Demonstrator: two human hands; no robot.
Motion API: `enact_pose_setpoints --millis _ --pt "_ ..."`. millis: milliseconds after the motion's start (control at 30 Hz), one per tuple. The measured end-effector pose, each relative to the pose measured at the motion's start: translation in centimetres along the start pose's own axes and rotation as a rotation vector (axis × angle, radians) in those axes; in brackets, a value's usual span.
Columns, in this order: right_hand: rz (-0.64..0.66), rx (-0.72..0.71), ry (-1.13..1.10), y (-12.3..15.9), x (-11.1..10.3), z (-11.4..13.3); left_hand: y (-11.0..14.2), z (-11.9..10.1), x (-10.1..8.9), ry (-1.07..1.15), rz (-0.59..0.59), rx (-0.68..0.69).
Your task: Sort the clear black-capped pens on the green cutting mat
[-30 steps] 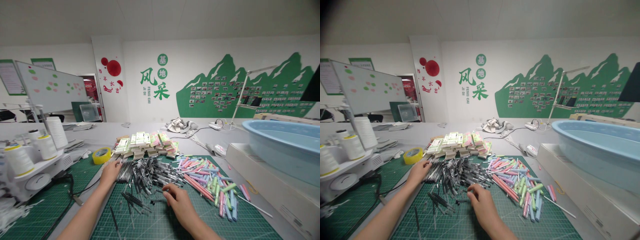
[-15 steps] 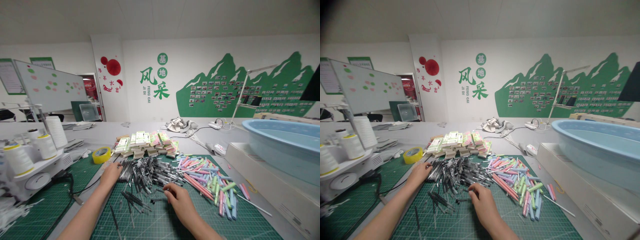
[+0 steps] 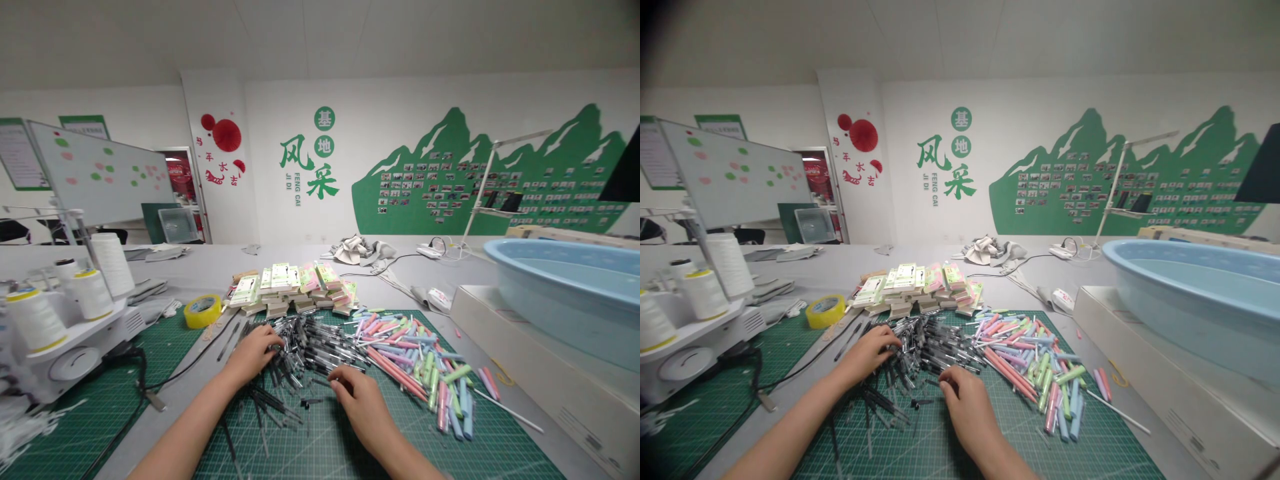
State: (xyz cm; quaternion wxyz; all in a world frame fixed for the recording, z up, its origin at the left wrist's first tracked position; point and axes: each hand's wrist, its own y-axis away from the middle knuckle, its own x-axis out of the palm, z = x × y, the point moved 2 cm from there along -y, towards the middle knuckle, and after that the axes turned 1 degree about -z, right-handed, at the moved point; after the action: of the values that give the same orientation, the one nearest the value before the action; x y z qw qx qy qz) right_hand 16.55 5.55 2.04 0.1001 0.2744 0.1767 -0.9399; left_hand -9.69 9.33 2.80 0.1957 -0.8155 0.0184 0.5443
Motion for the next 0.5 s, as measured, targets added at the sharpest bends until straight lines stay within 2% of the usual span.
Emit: enact_pose_setpoints --millis 267,500 --pt "-0.019 -0.018 0.059 0.0 -0.1 -0.2 0.2 -0.8 0.0 -0.034 -0.029 0.058" --pt "-0.055 -0.112 0.359 -0.1 -0.2 -1.1 0.1 -2.2 0.4 0.039 -0.007 0.149"
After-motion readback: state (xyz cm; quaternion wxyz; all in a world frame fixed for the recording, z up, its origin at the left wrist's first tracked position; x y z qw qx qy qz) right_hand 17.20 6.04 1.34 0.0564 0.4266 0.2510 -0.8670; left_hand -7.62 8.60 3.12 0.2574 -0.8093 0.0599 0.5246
